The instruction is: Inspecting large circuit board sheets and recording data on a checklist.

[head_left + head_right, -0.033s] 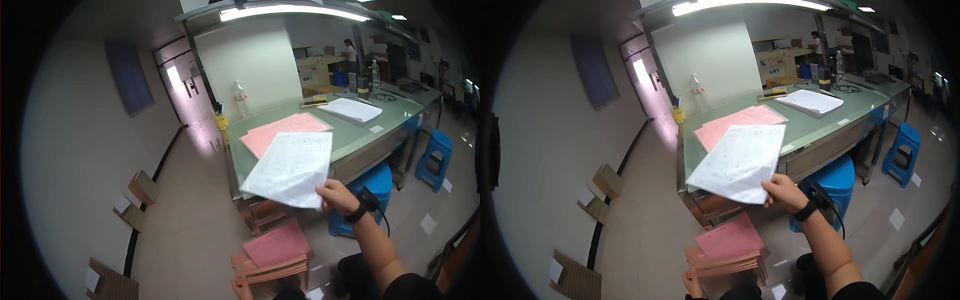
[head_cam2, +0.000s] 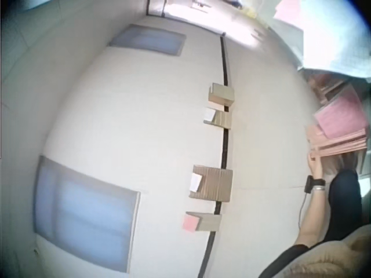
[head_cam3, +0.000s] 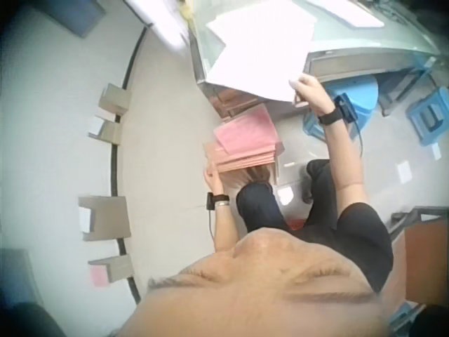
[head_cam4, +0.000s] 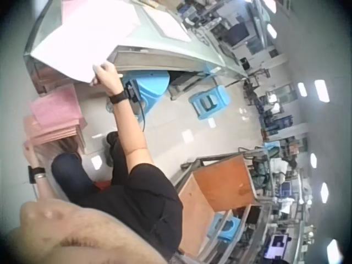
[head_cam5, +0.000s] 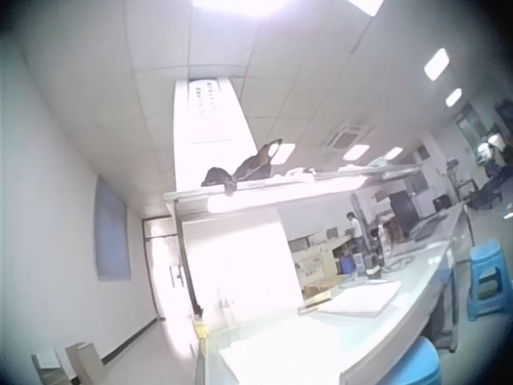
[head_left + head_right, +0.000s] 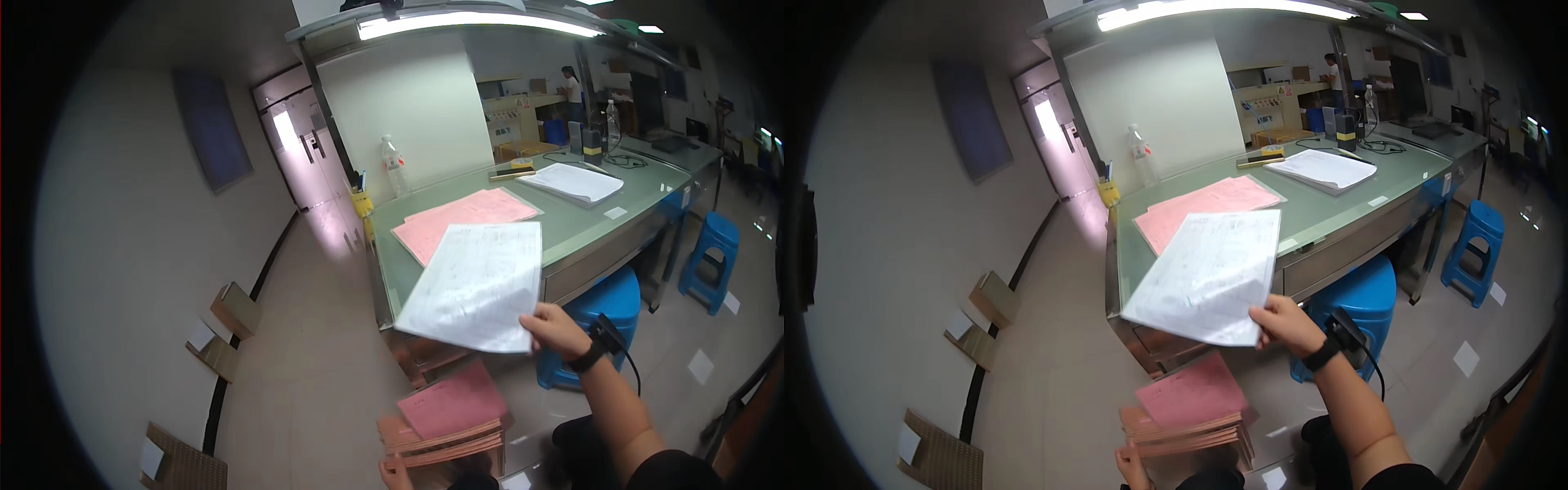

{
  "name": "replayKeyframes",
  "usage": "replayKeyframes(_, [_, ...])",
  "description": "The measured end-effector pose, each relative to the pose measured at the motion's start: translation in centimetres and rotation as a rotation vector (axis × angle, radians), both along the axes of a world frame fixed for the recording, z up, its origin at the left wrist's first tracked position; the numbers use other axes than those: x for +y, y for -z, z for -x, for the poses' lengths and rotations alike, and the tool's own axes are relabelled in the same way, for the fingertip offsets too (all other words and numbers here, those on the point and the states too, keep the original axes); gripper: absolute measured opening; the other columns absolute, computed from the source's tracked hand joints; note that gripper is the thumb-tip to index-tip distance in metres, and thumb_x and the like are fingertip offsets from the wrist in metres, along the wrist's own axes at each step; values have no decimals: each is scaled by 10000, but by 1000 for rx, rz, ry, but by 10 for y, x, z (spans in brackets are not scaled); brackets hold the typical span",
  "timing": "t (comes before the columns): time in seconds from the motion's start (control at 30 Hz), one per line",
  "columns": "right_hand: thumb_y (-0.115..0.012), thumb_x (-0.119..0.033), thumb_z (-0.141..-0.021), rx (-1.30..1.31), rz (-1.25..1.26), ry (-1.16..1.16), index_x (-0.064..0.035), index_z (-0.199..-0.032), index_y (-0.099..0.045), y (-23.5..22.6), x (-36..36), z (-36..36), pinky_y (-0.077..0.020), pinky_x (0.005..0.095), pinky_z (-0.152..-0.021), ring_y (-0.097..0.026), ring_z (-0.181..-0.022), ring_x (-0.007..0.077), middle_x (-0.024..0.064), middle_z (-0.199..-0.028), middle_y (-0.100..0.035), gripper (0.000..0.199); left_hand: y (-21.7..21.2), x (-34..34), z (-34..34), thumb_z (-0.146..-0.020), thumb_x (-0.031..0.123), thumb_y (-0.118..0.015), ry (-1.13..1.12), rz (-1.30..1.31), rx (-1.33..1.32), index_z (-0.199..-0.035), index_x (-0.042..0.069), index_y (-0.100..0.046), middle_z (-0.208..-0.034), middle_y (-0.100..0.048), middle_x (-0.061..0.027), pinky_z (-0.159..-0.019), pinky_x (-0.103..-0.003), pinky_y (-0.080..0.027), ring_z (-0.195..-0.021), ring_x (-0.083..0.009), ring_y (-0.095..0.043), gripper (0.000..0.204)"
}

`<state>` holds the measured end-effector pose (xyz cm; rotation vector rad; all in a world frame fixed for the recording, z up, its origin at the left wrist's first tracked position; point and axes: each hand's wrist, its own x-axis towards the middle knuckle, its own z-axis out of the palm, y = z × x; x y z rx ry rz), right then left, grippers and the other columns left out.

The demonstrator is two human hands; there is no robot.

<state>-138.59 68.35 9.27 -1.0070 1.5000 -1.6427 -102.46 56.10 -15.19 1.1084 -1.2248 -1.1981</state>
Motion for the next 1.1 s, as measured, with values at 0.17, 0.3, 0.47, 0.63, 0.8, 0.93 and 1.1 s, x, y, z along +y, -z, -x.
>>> replayKeyframes(0.17, [-535, -198, -898, 25, -47, 61, 60, -974, -570, 42, 45, -3, -465, 218, -511, -578, -614, 85, 43, -768, -609, 271, -10, 21, -10, -884, 283, -610, -32, -66, 45, -1086, 28, -502, -1001, -540, -66, -785, -296, -437, -918, -160, -497, 343])
replayKeyframes(0.3, [-521, -194, -903, 89, -86, 41, 61, -1008, -570, 65, 59, 3, -495, 230, -546, -587, -634, 95, 57, -798, -617, 280, -19, 40, -16, -888, 302, -597, -88, -149, 61, -1175, 10, -436, -1051, -529, -91, -832, -314, -446, -963, -182, -504, 440])
replayKeyframes(0.47, [-527, -195, -896, 95, -113, 90, 65, -1008, -577, 85, 62, 7, -502, 237, -546, -598, -627, 106, 60, -769, -621, 288, -30, 53, -21, -887, 341, -587, -107, -233, -26, -1262, -27, -357, -1087, -522, -124, -831, -338, -455, -974, -210, -511, 573])
replayKeyframes(0.63, [-525, -194, -898, 82, -106, 72, 67, -1018, -575, 87, 64, 7, -503, 237, -548, -599, -628, 108, 65, -777, -623, 291, -14, 50, -25, -891, 335, -582, -135, -185, 59, -1146, -1, -422, -962, -545, -105, -777, -344, -467, -888, -197, -527, 451])
replayKeyframes(0.8, [-519, -189, -901, 64, -82, 58, 70, -1028, -569, 89, 63, 9, -505, 238, -551, -600, -630, 106, 69, -789, -626, 292, -5, 43, -26, -895, 325, -578, -108, -156, 44, -1066, 29, -460, -908, -546, -82, -757, -338, -461, -843, -180, -526, 362])
replayKeyframes(0.93, [-517, -178, -901, 65, -84, 53, 74, -1022, -567, 87, 64, 8, -506, 238, -549, -602, -630, 107, 71, -788, -626, 285, 0, 42, -31, -896, 319, -578, -83, -138, 44, -1049, 30, -468, -907, -549, -80, -761, -331, -453, -837, -178, -523, 345])
replayKeyframes(1.1, [-522, -179, -897, 63, -91, 59, 76, -1001, -573, 88, 68, 5, -507, 239, -551, -604, -630, 109, 70, -776, -626, 280, -1, 48, -32, -899, 317, -572, -92, -185, 38, -1136, 8, -448, -996, -567, -118, -817, -344, -454, -905, -206, -539, 409])
